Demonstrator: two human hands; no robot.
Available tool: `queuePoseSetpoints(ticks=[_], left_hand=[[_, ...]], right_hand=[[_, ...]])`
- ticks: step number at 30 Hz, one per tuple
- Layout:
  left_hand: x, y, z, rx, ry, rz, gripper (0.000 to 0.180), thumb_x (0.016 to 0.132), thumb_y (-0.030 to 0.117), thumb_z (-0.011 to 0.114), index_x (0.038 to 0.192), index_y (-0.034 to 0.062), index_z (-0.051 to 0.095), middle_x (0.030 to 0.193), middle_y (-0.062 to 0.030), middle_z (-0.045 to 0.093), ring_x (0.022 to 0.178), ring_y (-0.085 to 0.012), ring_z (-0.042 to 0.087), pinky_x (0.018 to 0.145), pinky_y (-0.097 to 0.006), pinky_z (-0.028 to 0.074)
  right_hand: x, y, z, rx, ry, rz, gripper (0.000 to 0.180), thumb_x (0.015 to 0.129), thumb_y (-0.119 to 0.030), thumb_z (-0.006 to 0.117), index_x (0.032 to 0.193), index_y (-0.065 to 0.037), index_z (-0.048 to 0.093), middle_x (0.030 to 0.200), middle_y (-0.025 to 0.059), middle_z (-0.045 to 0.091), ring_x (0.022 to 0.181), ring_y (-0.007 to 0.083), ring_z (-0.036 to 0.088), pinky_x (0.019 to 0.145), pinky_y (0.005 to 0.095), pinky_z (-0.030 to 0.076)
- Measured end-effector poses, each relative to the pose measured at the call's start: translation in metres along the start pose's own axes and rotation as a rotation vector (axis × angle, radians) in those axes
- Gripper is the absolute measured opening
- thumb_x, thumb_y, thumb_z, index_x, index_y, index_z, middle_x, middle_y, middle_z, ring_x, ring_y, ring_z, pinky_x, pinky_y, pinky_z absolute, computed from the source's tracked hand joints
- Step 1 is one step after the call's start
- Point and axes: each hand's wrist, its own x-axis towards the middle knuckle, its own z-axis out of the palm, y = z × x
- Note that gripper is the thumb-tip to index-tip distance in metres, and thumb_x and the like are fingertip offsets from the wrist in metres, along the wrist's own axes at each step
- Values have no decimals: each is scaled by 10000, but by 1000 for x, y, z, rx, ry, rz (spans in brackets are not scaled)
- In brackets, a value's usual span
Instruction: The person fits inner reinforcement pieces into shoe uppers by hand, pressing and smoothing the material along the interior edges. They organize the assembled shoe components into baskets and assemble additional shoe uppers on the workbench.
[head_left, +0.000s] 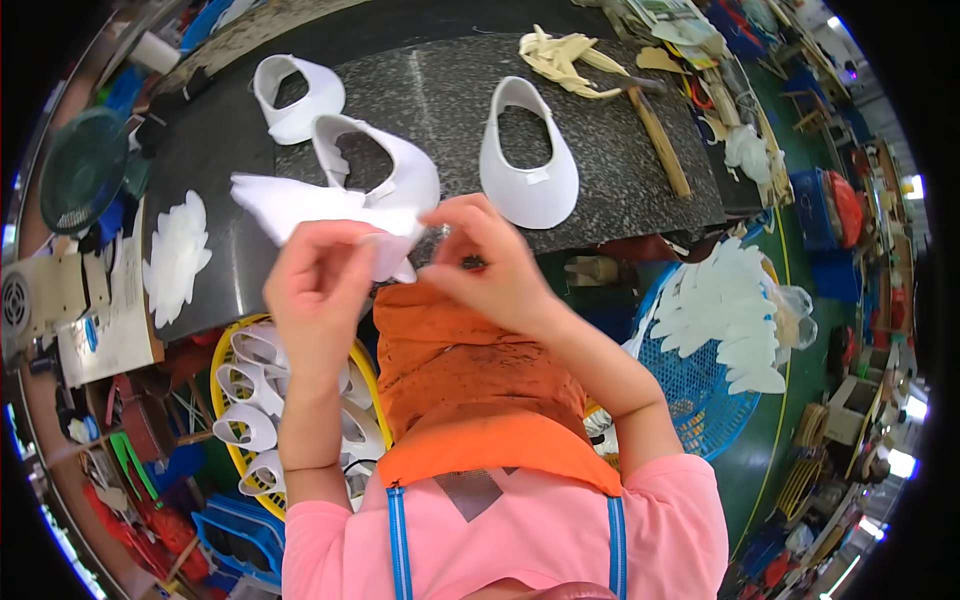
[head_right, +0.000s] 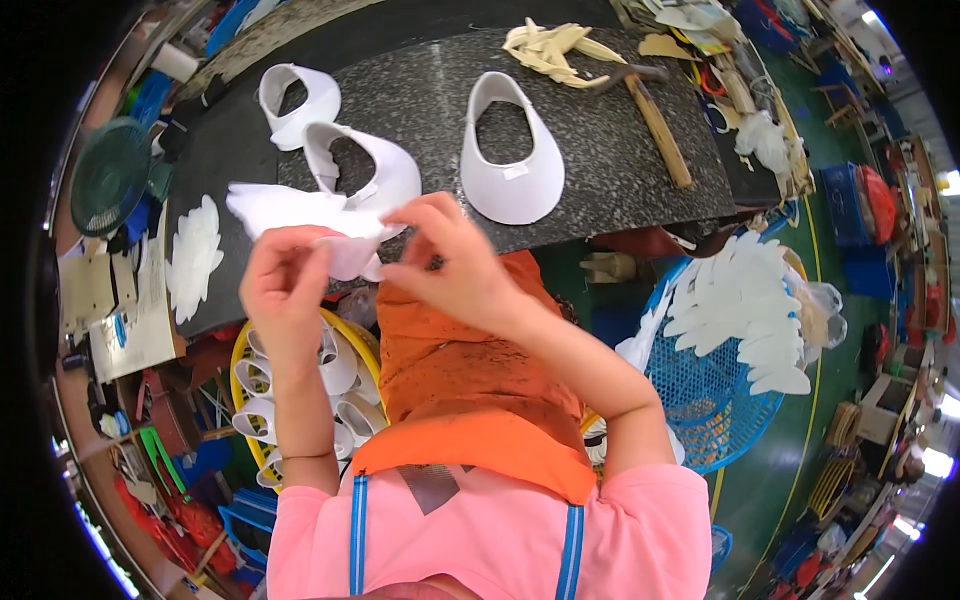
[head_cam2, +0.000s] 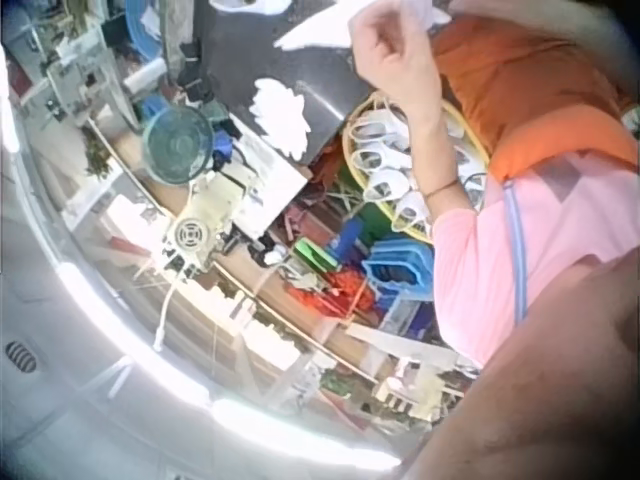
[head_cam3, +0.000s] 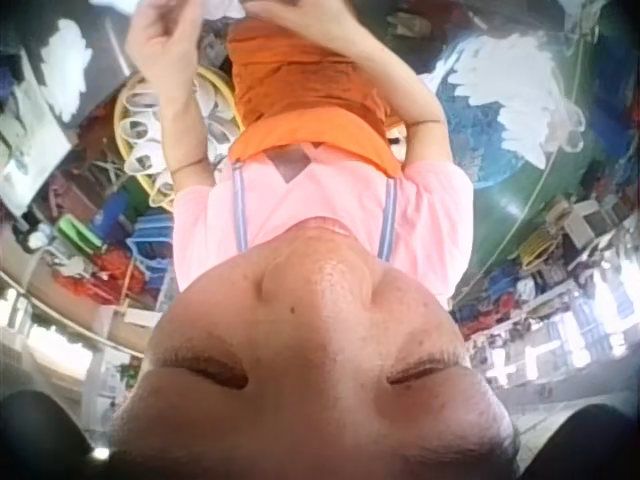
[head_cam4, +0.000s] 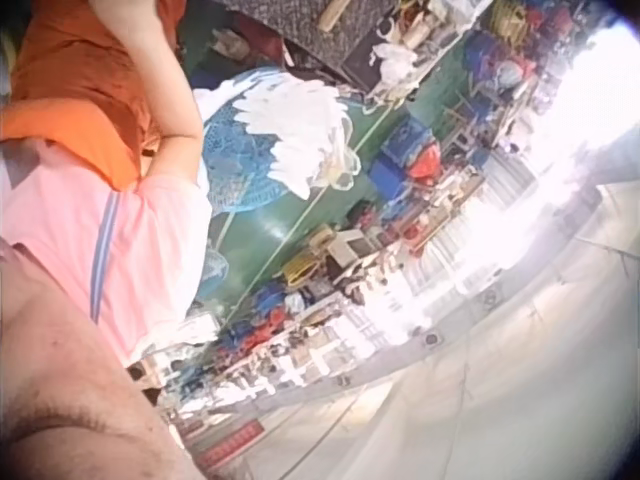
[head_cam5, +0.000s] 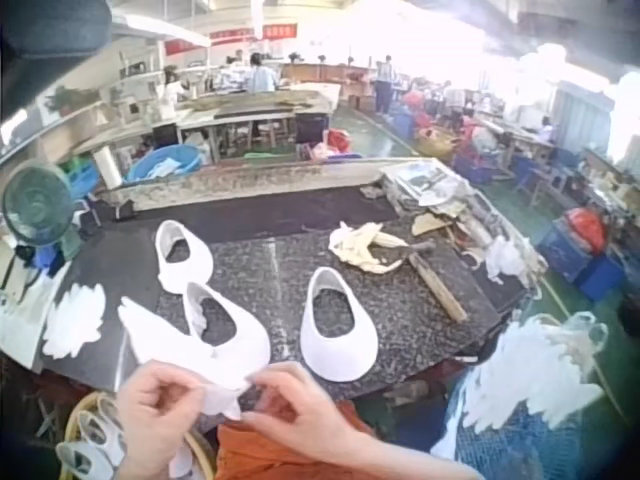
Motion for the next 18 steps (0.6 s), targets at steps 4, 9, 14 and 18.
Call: queuePoseSetpoints(ticks=[4, 9, 14, 18], left_hand=[[-10, 3, 32, 170, -94, -108, 105, 828, 7, 633, 918, 12, 579, 886, -71, 660, 923, -155, 625, 922, -357, 453], [-22, -6, 28, 591, -149, 204, 131, 811, 105, 658, 930, 90, 606, 854, -36, 646, 1093, -280, 574, 1117, -544, 42], [-12, -47, -41, 1174, -20, 90, 306, 798, 242, 683, 1049, 81, 616, 1176, -108, 584, 1236, -329, 449, 1105, -521, 145], [-20, -42, -40, 1126, -74, -21, 439, 742, 196, 733, 1136, 51, 604, 1289, -145, 515, 1226, -316, 455, 1036, -425, 320]], right_hand=[[-21, -8, -74, -157, -275, 16, 197, 720, -55, 730, 880, -43, 616, 998, 100, 542, 851, 233, 584, 761, 305, 475], [-31, -9, -71, -7, -445, -115, 137, 772, -62, 679, 871, -26, 590, 864, 91, 607, 801, 199, 604, 722, 311, 480], [-39, -1, -115, -199, -251, 267, 70, 827, -45, 605, 857, -1, 559, 676, 81, 585, 616, 132, 580, 595, 263, 476], [-41, -10, -146, -398, -283, 332, 102, 812, -34, 611, 905, 4, 594, 747, 113, 618, 653, 173, 618, 611, 280, 486]])
